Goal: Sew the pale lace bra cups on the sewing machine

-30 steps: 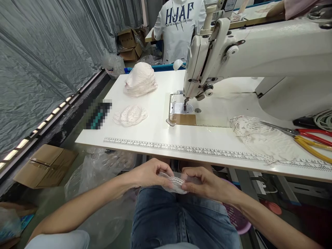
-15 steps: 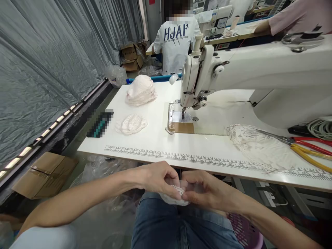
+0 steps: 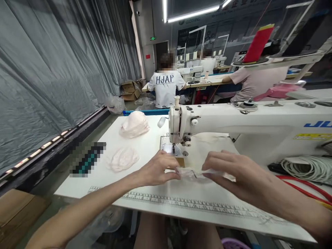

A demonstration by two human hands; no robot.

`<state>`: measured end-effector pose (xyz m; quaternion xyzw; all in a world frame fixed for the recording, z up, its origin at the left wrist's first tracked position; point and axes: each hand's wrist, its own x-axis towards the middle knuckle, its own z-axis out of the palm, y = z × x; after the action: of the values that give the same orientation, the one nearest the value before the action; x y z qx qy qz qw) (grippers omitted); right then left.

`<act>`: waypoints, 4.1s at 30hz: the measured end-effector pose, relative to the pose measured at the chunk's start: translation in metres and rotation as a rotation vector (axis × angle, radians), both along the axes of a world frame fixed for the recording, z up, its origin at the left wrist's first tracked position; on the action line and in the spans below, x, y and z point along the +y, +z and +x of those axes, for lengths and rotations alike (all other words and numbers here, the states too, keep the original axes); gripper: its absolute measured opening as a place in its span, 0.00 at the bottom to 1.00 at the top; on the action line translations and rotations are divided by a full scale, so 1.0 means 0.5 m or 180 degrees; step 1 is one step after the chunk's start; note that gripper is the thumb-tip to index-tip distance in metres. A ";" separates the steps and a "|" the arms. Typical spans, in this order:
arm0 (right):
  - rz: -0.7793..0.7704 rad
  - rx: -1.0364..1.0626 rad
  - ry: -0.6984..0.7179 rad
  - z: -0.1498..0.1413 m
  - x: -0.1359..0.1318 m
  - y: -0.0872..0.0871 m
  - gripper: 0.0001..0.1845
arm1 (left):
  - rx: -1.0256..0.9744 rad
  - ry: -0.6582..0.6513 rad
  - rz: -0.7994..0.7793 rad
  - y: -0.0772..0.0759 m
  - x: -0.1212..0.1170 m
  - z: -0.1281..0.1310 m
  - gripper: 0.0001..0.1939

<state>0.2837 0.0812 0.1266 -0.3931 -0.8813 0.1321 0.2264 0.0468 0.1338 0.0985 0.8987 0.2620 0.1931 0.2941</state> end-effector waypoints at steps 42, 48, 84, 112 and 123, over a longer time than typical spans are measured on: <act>0.0218 -0.0597 -0.0631 -0.086 0.084 -0.185 0.09 | 0.0308 -0.0244 0.2397 -0.142 0.050 -0.029 0.12; -0.0022 -0.0294 -0.0785 -0.084 0.111 -0.194 0.06 | 0.0417 -0.0342 0.2375 -0.144 0.057 -0.030 0.13; 0.0182 -0.0758 -0.1517 -0.078 0.143 -0.221 0.09 | 0.0263 -0.0308 0.2238 -0.155 0.071 -0.022 0.12; 0.1426 -0.0713 -0.0595 -0.039 0.213 -0.225 0.11 | 0.1049 0.0264 0.2722 -0.149 0.125 0.006 0.14; 0.0842 -0.0531 -0.0101 -0.041 0.154 -0.185 0.18 | 0.0945 0.0238 0.2631 -0.152 0.123 -0.002 0.16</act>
<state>0.2634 0.1580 0.0338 -0.3833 -0.9005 -0.0217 0.2043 0.0459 0.1953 0.0223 0.9487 0.2345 0.1608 -0.1381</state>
